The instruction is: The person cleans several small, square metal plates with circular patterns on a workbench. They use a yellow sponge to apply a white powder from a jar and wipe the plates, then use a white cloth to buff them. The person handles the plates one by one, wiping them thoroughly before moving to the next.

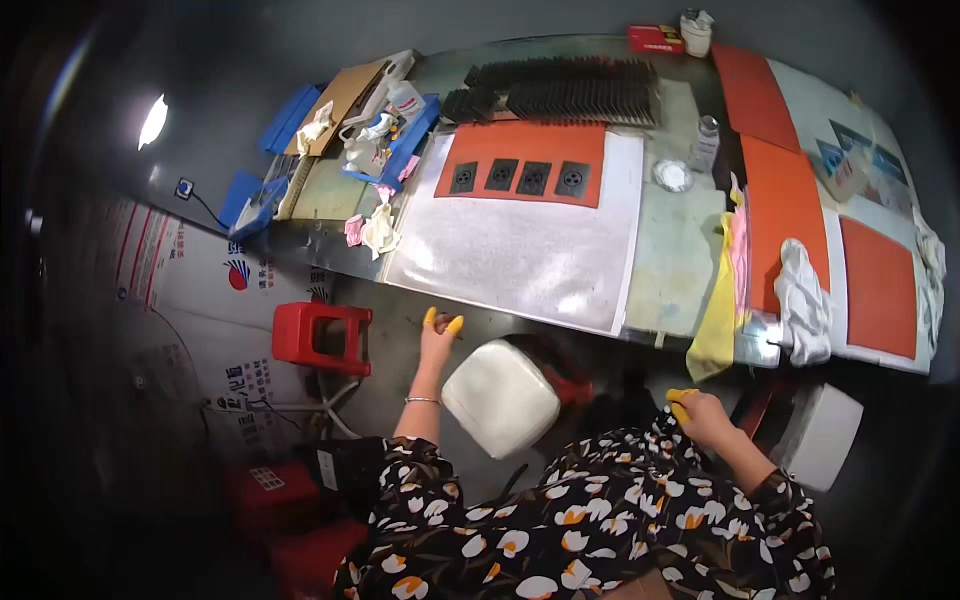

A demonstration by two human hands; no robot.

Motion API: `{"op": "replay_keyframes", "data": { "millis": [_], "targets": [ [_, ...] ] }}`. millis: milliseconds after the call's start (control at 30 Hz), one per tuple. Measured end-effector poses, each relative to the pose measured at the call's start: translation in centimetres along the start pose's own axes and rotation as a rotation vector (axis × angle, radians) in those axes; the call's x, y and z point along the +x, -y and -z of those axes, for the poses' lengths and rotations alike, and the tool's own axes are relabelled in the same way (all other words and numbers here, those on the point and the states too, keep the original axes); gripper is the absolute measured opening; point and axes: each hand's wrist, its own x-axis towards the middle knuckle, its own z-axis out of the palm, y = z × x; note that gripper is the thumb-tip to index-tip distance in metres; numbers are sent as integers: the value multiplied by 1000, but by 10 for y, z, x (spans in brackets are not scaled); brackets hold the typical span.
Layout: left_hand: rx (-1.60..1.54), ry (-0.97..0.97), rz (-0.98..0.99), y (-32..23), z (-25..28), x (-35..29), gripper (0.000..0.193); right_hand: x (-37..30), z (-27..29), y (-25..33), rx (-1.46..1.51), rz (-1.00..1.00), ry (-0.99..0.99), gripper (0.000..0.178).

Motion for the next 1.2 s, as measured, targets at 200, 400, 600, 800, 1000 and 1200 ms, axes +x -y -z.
{"op": "replay_keyframes", "data": {
  "millis": [200, 400, 600, 800, 1000, 1200],
  "targets": [
    [567, -165, -64, 3, 33, 34, 80, 145, 7, 6, 50, 231, -210, 16],
    [1267, -95, -55, -92, 62, 86, 77, 226, -24, -13, 285, 164, -462, 24],
    [1445, 80, -80, -91, 146, 157, 92, 219, -28, 4, 241, 194, -476, 24],
    [1540, 236, -245, -75, 177, 245, 96, 209, -22, -8, 261, 10, -404, 27],
    [1356, 342, -545, -32, 221, 270, 99, 223, -44, -13, 713, -198, -745, 23],
    [1218, 460, -623, -53, 243, 286, 95, 247, -33, 24, 194, -145, -802, 29]
  ]
}}
